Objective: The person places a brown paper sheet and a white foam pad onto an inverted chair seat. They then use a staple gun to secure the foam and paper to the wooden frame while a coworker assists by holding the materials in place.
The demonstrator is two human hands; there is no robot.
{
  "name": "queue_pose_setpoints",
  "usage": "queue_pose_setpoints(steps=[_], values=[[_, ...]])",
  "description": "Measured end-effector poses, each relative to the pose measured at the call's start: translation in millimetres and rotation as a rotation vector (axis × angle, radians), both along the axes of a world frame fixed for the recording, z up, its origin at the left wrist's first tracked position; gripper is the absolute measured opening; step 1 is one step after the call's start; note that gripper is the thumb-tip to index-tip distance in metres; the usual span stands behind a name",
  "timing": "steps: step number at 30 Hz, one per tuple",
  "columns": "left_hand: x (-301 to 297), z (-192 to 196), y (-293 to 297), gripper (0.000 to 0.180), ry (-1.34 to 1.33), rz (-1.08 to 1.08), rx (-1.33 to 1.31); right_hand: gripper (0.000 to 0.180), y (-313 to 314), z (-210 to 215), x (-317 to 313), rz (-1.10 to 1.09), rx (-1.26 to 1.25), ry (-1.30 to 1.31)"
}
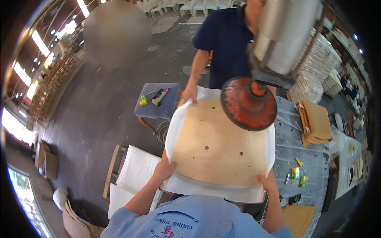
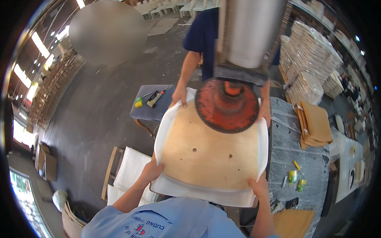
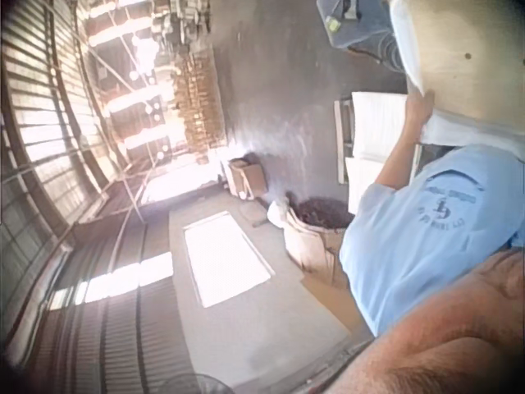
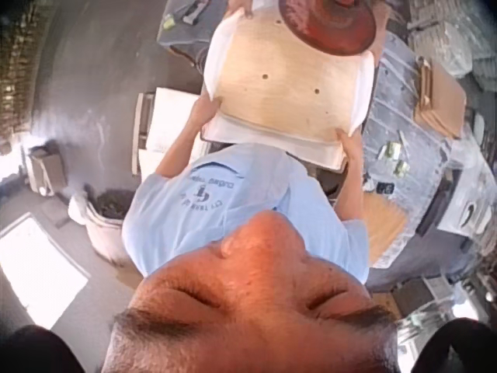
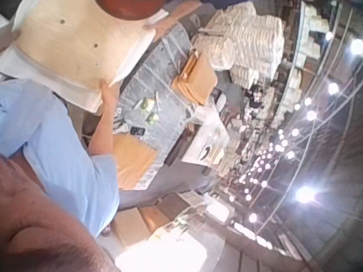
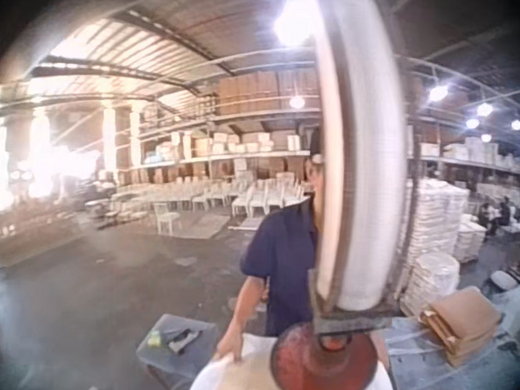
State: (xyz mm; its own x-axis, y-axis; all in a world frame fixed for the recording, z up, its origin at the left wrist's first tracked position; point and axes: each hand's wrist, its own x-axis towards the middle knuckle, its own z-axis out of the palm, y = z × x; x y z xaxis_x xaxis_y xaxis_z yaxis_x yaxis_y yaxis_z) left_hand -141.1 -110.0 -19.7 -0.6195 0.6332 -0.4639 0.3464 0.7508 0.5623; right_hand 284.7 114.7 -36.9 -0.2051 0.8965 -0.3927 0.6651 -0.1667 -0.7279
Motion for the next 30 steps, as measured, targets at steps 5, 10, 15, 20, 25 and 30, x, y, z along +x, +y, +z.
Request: queue_pose_setpoints(steps=[5,10,15,20,25,30], values=[[10,3,-13,0.049,0.183,-0.046,-0.135,0.054,5,13,-10,0.023,-0.041,0.025],[12,7,-10,0.052,0.318,-0.149,-0.092,0.064,9,6,2,0.067,0.034,-0.074],[6,2,-7,0.054,0.387,-0.253,-0.123,0.075,18,23,-2,0.244,0.011,-0.293],[9,-3,-14,0.046,0.363,-0.179,-0.142,0.084,12,17,-7,0.112,0.028,-0.417],[2,-12,-20,0.071,0.144,-0.086,0.189,0.101,8,22,-5,0.031,-0.079,-0.465],[-22,-29,-39,0.074,0.219,-0.148,0.144,0.090,0,29,-17,0.114,0.108,-0.659]])
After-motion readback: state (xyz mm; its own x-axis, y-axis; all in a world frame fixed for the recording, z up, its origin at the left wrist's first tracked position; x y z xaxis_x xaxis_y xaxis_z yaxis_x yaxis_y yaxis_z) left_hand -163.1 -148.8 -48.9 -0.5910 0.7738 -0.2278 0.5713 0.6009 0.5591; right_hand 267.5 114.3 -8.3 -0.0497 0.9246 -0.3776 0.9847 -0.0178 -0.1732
